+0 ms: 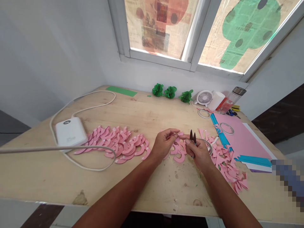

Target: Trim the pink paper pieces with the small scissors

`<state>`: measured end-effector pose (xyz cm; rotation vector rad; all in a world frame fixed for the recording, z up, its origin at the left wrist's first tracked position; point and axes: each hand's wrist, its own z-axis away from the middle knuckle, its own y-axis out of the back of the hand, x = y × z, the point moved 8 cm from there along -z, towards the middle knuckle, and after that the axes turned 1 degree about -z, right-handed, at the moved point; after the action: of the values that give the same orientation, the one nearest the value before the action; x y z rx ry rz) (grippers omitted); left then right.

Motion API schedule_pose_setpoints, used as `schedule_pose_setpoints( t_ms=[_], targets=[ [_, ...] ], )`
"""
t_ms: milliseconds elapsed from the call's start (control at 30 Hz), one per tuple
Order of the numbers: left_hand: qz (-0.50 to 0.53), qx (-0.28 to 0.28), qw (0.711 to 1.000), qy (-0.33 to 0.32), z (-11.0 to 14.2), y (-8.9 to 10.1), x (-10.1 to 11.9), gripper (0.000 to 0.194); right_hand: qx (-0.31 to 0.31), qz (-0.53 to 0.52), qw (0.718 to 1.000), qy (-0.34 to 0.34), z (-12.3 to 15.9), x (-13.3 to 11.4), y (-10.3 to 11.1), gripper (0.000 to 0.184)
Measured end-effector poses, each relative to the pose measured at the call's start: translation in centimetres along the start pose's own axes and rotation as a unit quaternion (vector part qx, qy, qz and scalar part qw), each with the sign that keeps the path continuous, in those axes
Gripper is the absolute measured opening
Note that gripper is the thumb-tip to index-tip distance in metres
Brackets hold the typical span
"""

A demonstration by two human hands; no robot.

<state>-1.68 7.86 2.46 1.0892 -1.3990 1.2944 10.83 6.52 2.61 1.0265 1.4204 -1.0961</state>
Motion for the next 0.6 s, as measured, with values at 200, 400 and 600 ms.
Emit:
schedule_pose_setpoints(
  t_ms=[200,400,600],
  targets=[
    [-0.004,-0.037,0.999,-0.002,0.0,-0.3,0.8,0.019,-0.009,0.020,1.000,0.007,0.0,-0.1,-0.1,0.026],
    [0.014,-0.027,1.000,0.008,0.1,-0.1,1.1,0.018,-0.007,0.039,0.999,0.012,0.0,-0.3,0.0,0.026],
    [0.023,-0.016,0.998,0.050,0.4,-0.1,0.6,0.018,0.061,0.112,0.992,0.015,-0.1,-0.1,1.2,0.027]
  ],
)
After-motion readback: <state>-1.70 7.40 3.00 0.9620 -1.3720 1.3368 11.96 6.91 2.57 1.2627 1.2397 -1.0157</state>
